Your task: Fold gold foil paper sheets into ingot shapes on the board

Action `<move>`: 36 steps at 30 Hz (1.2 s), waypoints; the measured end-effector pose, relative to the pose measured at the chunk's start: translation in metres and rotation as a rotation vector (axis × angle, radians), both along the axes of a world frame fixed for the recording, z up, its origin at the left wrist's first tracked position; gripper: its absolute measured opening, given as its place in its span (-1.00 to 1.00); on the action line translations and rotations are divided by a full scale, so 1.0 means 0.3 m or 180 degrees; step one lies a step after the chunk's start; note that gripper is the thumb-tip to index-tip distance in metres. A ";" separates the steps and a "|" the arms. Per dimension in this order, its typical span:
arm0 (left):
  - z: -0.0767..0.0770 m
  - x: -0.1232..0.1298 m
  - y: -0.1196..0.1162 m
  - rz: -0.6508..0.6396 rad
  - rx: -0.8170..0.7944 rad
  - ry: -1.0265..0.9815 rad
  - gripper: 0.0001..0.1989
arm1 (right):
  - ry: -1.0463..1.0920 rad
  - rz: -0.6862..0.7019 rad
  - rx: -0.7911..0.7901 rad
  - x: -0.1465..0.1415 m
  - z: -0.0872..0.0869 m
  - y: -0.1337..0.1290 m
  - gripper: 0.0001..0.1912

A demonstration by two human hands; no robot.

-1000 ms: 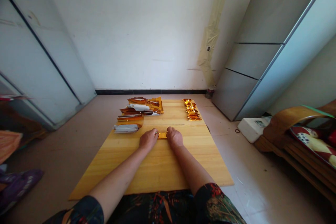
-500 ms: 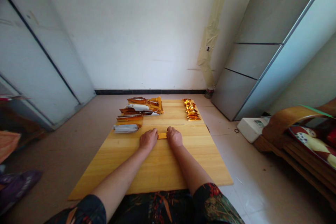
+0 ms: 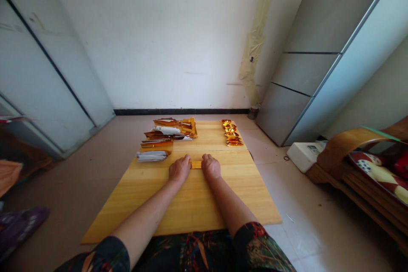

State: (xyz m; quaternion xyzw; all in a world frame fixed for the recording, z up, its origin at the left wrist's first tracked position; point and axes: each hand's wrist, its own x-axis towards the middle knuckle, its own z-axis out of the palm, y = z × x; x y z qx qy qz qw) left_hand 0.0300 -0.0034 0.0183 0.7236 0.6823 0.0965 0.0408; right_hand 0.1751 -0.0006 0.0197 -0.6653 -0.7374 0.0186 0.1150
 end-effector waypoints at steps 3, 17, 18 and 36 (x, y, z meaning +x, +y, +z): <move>0.005 -0.002 -0.010 -0.0063 0.0069 0.0007 -0.75 | -0.0057 0.0032 0.0058 0.003 -0.006 -0.002 -0.80; 0.009 -0.007 0.004 -0.0990 0.0271 -0.0014 -0.77 | -0.0125 0.0223 0.0120 0.070 -0.001 0.009 -0.78; 0.007 -0.009 0.005 -0.1008 0.0254 -0.0034 -0.77 | -0.0091 0.0249 0.0152 0.071 0.004 0.012 -0.79; -0.014 -0.080 -0.003 -0.1000 0.0329 -0.0406 -0.78 | 0.0995 0.0142 -0.0634 -0.032 0.048 0.024 -0.81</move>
